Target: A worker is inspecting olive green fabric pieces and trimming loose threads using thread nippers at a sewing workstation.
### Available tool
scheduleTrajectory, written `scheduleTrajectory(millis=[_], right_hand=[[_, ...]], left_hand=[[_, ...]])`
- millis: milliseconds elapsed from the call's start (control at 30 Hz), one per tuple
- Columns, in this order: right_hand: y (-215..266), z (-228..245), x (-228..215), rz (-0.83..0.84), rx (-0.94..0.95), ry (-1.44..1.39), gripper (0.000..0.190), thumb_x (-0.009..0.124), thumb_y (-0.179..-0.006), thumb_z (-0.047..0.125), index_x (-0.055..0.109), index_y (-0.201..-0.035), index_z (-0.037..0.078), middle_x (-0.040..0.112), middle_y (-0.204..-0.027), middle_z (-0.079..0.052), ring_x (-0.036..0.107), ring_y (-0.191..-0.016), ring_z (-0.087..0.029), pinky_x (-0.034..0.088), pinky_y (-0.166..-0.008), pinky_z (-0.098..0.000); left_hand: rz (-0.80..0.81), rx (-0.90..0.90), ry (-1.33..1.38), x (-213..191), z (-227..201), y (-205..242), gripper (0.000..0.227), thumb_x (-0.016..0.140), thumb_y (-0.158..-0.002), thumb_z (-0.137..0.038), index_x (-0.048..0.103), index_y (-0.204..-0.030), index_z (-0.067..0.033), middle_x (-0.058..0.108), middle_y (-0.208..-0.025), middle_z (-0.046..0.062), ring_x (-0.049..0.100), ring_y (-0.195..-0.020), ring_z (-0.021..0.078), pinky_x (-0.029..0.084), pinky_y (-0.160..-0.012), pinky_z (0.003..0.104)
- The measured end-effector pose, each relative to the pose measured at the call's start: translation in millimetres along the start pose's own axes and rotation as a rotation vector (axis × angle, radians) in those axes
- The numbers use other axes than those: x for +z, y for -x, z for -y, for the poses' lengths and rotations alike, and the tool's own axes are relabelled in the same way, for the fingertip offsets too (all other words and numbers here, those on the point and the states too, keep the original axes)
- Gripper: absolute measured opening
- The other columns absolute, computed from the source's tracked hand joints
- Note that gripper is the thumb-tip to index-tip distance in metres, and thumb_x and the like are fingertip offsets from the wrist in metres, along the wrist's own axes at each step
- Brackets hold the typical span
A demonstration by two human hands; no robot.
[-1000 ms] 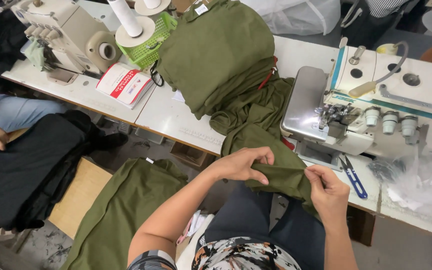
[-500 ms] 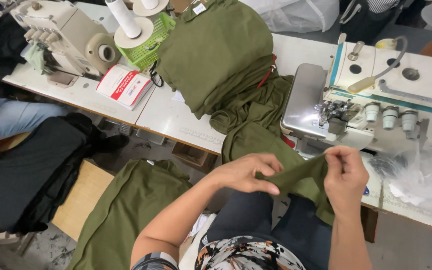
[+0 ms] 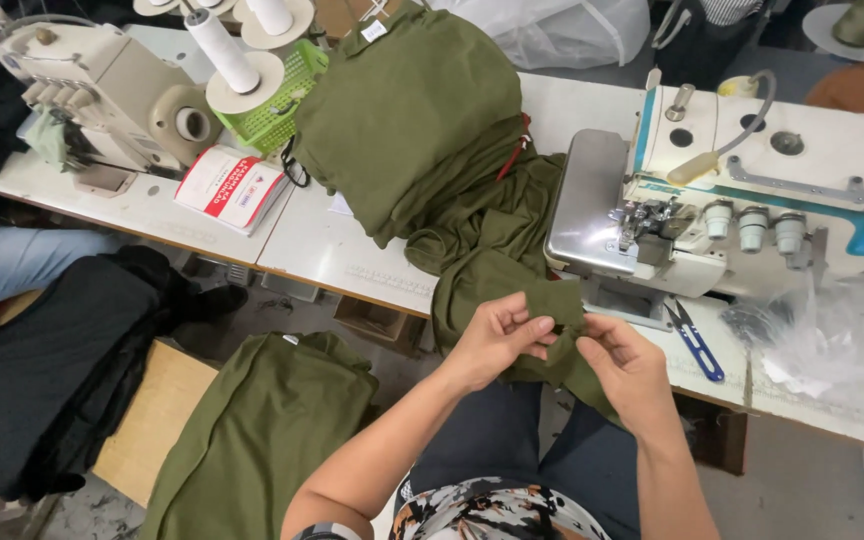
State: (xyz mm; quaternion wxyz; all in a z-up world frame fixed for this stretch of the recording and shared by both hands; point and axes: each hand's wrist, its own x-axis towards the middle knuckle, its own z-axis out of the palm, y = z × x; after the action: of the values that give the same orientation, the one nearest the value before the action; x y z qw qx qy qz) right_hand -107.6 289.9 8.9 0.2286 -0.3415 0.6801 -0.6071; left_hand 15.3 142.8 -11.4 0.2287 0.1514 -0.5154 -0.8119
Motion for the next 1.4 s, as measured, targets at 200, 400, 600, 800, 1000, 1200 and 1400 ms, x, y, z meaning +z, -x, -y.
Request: scheduleTrajectory(millis=[200, 400, 600, 800, 1000, 1200, 1400], right_hand=[[-5, -14, -8, -0.008, 0.099, -0.017, 0.017, 0.074, -0.097, 0.013, 0.076, -0.11, 0.002, 0.076, -0.084, -0.003, 0.063, -0.083, -0.003, 0.058, -0.084, -0.0289], [-3, 2, -33, 0.195, 0.046, 0.116, 0.014, 0.069, -0.096, 0.01, 0.082, -0.098, 0.004, 0.081, -0.074, -0.01, 0.066, -0.079, -0.006, 0.061, -0.077, -0.0327], [3, 41, -64, 0.324, 0.131, 0.302, 0.019, 0.062, -0.1, 0.018, 0.079, -0.099, 0.007, 0.061, -0.073, -0.001, 0.044, -0.06, -0.013, 0.036, -0.059, -0.0305], [-4, 16, -87, 0.275, 0.241, 0.265, 0.02, 0.063, -0.1, 0.015, 0.079, -0.106, 0.005, 0.063, -0.073, -0.001, 0.049, -0.064, -0.013, 0.04, -0.06, -0.028], [-12, -7, -76, 0.189, 0.088, 0.116, 0.013, 0.073, -0.092, 0.007, 0.081, -0.099, -0.001, 0.081, -0.079, -0.013, 0.065, -0.078, -0.014, 0.057, -0.078, -0.0368], [-20, -5, -44, -0.103, -0.491, 0.44, 0.008, 0.074, -0.093, 0.002, 0.076, -0.097, 0.008, 0.071, -0.081, -0.001, 0.071, -0.075, -0.022, 0.055, -0.068, -0.03], [-28, -37, -28, -0.457, -1.259, 0.577, 0.01, 0.074, -0.085, -0.022, 0.075, -0.081, -0.012, 0.07, -0.084, -0.024, 0.064, -0.062, -0.028, 0.057, -0.051, -0.0357]], left_hand=[[0.037, -0.071, -0.415, 0, -22, 21, 0.013, 0.068, -0.102, -0.013, 0.068, -0.095, -0.0012, 0.074, -0.085, 0.01, 0.07, -0.079, 0.0131, 0.064, -0.071, 0.032], [0.211, 0.379, -0.941, -3, -61, 5, 0.034, 0.054, -0.108, -0.015, 0.062, -0.136, 0.0027, 0.07, -0.123, 0.024, 0.066, -0.12, 0.0405, 0.053, -0.104, 0.05], [0.83, 0.068, -0.643, 6, -21, -52, 0.04, 0.042, -0.11, -0.042, 0.064, -0.126, -0.0139, 0.068, -0.117, 0.005, 0.064, -0.104, 0.0189, 0.048, -0.091, 0.034], [0.785, -0.031, -0.476, 22, -26, -58, 0.024, 0.056, -0.105, -0.039, 0.065, -0.103, -0.0177, 0.049, -0.075, -0.009, 0.038, -0.064, 0.0053, 0.032, -0.062, 0.023], [0.554, -0.025, -0.492, 18, -16, -56, 0.02, 0.06, -0.105, -0.024, 0.072, -0.095, -0.0119, 0.065, -0.073, -0.003, 0.05, -0.071, 0.0066, 0.044, -0.064, 0.024], [0.336, 0.401, -0.706, 26, -15, -59, 0.007, 0.076, -0.094, -0.011, 0.075, -0.101, -0.0143, 0.06, -0.075, 0.002, 0.06, -0.07, 0.0168, 0.049, -0.066, 0.029], [0.206, 1.351, -0.982, 18, 20, -67, 0.033, 0.042, -0.111, -0.017, 0.069, -0.098, -0.0054, 0.053, -0.088, 0.009, 0.063, -0.078, 0.0272, 0.059, -0.067, 0.034]])
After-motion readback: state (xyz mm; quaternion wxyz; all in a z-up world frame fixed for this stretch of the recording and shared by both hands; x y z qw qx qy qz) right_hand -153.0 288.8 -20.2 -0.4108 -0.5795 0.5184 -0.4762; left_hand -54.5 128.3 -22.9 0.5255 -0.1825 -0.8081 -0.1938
